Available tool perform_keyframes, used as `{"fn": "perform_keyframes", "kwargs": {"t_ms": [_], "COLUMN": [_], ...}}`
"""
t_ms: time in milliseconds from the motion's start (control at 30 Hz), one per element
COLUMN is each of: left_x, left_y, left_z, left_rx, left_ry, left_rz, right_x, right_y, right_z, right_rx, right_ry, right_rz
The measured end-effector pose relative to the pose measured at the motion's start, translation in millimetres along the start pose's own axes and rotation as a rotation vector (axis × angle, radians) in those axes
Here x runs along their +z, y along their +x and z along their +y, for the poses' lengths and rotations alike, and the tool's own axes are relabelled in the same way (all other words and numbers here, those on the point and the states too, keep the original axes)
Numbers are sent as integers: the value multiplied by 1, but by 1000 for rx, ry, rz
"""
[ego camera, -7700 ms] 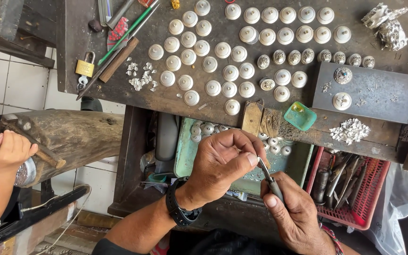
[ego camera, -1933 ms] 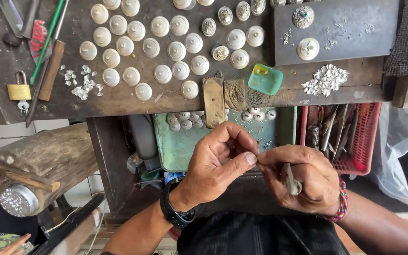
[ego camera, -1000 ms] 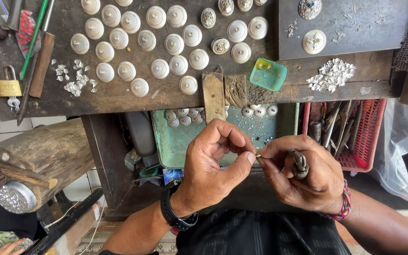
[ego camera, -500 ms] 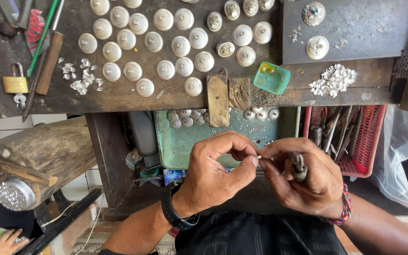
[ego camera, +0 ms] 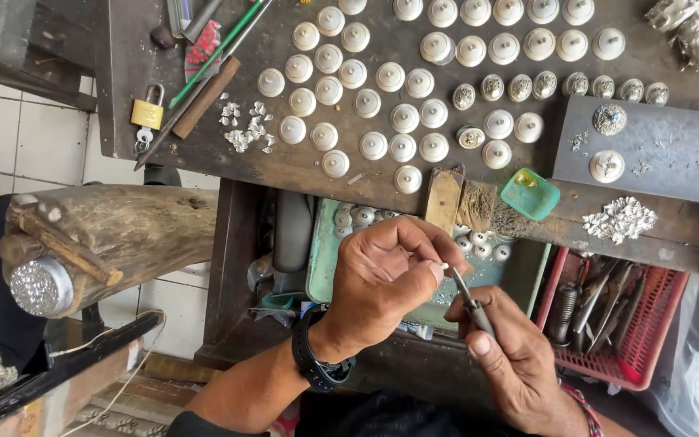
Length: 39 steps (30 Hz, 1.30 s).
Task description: Attaching small silver decorative pieces to jewelry components using pliers at a workshop bench.
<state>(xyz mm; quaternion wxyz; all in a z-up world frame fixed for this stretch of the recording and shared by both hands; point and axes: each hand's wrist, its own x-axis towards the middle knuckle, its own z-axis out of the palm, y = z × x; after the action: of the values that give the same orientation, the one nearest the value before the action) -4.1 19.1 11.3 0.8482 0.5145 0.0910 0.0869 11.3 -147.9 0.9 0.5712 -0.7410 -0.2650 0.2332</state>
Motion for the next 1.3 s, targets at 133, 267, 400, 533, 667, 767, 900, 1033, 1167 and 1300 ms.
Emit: {"fn": "perform_keyframes", "kwargs": {"t_ms": [133,267,400,533,667,767,900,1033,1167,1300], "left_x": [2,3,3,3,3,3,4,4,5,4], "left_y": [1,1,1,1,2,1,1,0,0,-1], "left_z": [1,0,-2,-2,-2,-4,-5,-6,-6,1], "left_rx": [0,1,-12,-9,-19,-31,-11,-24,-31,-42], "left_ry": [-56,-42,-37,-17,-14,-42,-28,-47,-56,-25], "left_rz": [-20,-22,-10,-10,-3,-1,0,2,6,11], "right_x": [1,0,0,0,-1,-1,1,2,4,-1], "right_y": [0,1,0,1,1,3,3,-2,-4,1], "right_z": [2,2,6,5,4,3,4,11,12,4], "right_rx": [26,6,-20,-17,-15,-46,-92,-103,-67,-62], "right_ry": [0,-21,-40,-43,-76,-93,-131,-208,-202,-178], "right_rz": [-17,-18,-10,-8,-12,-11,26,58,62,64]}}
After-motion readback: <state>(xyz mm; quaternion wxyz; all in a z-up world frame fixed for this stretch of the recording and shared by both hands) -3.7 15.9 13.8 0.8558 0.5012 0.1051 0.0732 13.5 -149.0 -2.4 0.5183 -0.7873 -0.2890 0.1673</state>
